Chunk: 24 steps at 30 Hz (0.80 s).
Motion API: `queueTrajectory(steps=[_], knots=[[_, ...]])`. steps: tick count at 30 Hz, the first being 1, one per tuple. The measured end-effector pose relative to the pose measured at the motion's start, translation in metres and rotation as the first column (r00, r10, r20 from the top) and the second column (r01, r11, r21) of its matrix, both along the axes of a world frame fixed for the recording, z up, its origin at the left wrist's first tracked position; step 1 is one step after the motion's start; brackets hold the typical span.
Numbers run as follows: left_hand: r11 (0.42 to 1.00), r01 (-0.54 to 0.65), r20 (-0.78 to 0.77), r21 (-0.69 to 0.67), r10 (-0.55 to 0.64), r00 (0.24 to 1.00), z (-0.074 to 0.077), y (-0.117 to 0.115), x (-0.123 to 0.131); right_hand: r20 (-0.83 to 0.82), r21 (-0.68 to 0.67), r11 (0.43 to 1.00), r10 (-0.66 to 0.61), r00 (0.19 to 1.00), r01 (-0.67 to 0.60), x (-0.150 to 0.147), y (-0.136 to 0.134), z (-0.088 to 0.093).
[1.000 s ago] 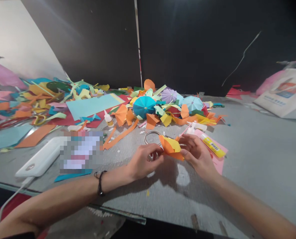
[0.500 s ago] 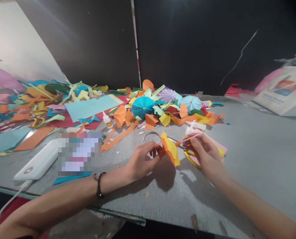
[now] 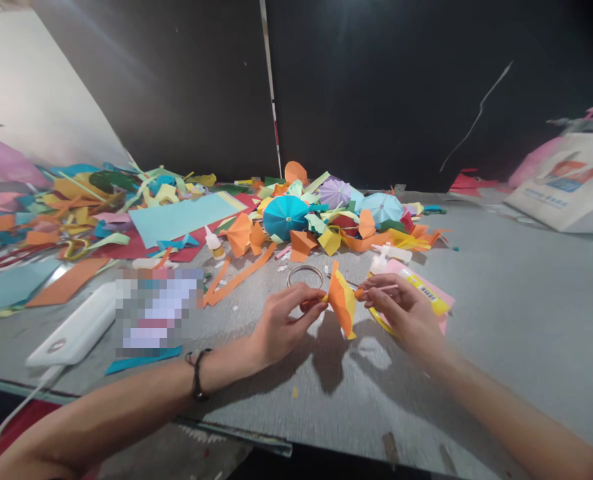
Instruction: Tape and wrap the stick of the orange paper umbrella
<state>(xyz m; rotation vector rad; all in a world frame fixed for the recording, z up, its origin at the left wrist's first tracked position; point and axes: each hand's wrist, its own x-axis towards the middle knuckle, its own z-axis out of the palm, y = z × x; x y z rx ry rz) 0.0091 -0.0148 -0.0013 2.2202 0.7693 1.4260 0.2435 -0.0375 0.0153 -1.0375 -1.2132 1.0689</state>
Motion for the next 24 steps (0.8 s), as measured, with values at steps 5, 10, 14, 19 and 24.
queueTrajectory(steps=[5, 10, 14, 19, 24], knots=[[1.0, 0.007, 0.007, 0.024, -0.007, 1.0, -0.003, -0.001, -0.001, -0.036, -0.083, 0.996, 0.036, 0.999, -0.039, 0.004, 0.001, -0.008], [0.999, 0.034, -0.001, 0.029, -0.034, 0.999, -0.002, -0.002, -0.002, -0.037, -0.079, 0.994, 0.072, 0.997, -0.074, 0.002, -0.001, -0.012], [1.0, 0.006, 0.026, -0.006, -0.006, 1.0, -0.003, -0.003, -0.001, -0.011, -0.086, 0.996, 0.037, 0.999, -0.038, 0.002, -0.001, -0.009], [0.986, -0.011, 0.121, -0.167, 0.032, 0.992, -0.003, -0.005, 0.002, -0.047, -0.062, 0.998, -0.001, 0.999, -0.002, 0.008, 0.004, -0.004], [0.938, 0.184, 0.269, -0.295, -0.103, 0.958, 0.001, -0.006, 0.004, -0.092, -0.066, 0.997, 0.023, 0.995, -0.03, 0.009, 0.006, -0.008]])
